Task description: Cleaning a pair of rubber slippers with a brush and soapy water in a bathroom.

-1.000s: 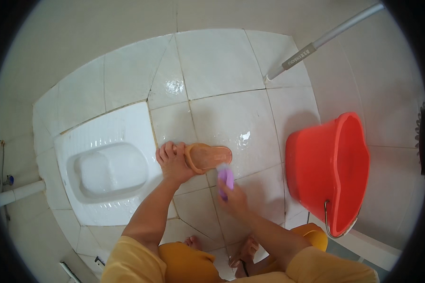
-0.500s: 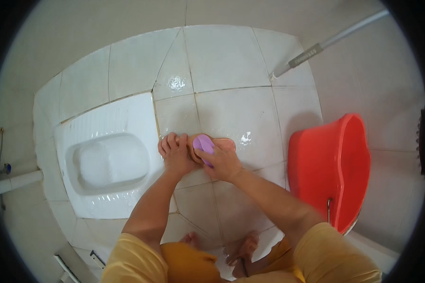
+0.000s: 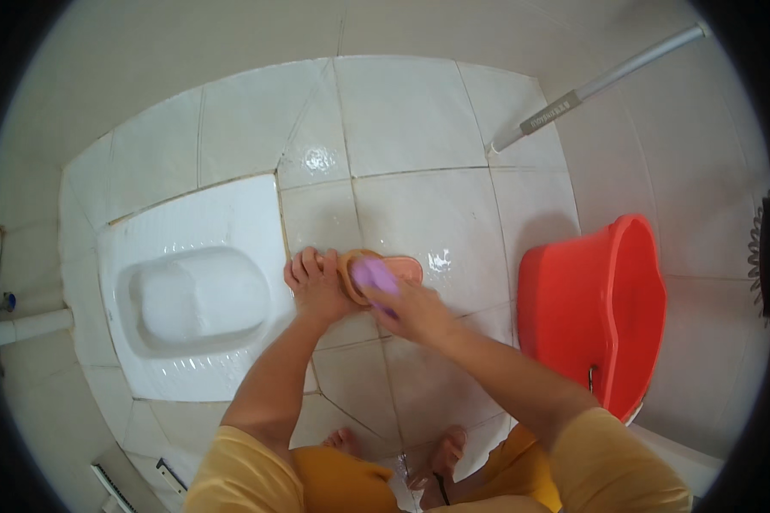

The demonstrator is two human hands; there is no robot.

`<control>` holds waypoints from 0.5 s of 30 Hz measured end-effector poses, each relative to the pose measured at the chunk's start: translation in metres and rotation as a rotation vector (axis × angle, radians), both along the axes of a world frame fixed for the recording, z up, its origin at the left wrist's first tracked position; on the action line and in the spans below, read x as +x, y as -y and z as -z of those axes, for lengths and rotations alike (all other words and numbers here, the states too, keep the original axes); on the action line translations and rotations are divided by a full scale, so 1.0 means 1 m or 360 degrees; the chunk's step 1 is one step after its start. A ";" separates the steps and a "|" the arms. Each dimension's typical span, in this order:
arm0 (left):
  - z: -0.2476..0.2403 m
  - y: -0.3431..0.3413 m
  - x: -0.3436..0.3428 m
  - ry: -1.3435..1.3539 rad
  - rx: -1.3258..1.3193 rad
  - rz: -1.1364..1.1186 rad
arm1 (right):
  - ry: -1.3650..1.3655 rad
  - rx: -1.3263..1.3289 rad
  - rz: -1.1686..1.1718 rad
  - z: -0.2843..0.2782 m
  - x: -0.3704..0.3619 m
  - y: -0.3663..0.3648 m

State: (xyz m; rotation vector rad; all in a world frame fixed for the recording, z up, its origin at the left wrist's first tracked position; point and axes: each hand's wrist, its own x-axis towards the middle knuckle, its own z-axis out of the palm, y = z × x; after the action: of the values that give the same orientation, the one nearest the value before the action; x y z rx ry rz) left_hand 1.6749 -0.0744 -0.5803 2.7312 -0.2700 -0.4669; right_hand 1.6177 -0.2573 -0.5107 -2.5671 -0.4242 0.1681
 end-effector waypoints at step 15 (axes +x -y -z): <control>-0.024 0.002 0.006 -0.0298 0.0058 -0.0016 | -0.0224 -0.0089 0.0011 0.009 -0.038 0.071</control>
State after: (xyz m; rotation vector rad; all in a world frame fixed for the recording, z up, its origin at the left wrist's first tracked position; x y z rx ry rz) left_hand 1.6805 -0.0763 -0.5565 2.6986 -0.2006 -0.7262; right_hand 1.5797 -0.3281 -0.5200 -2.5908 -0.3621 0.3606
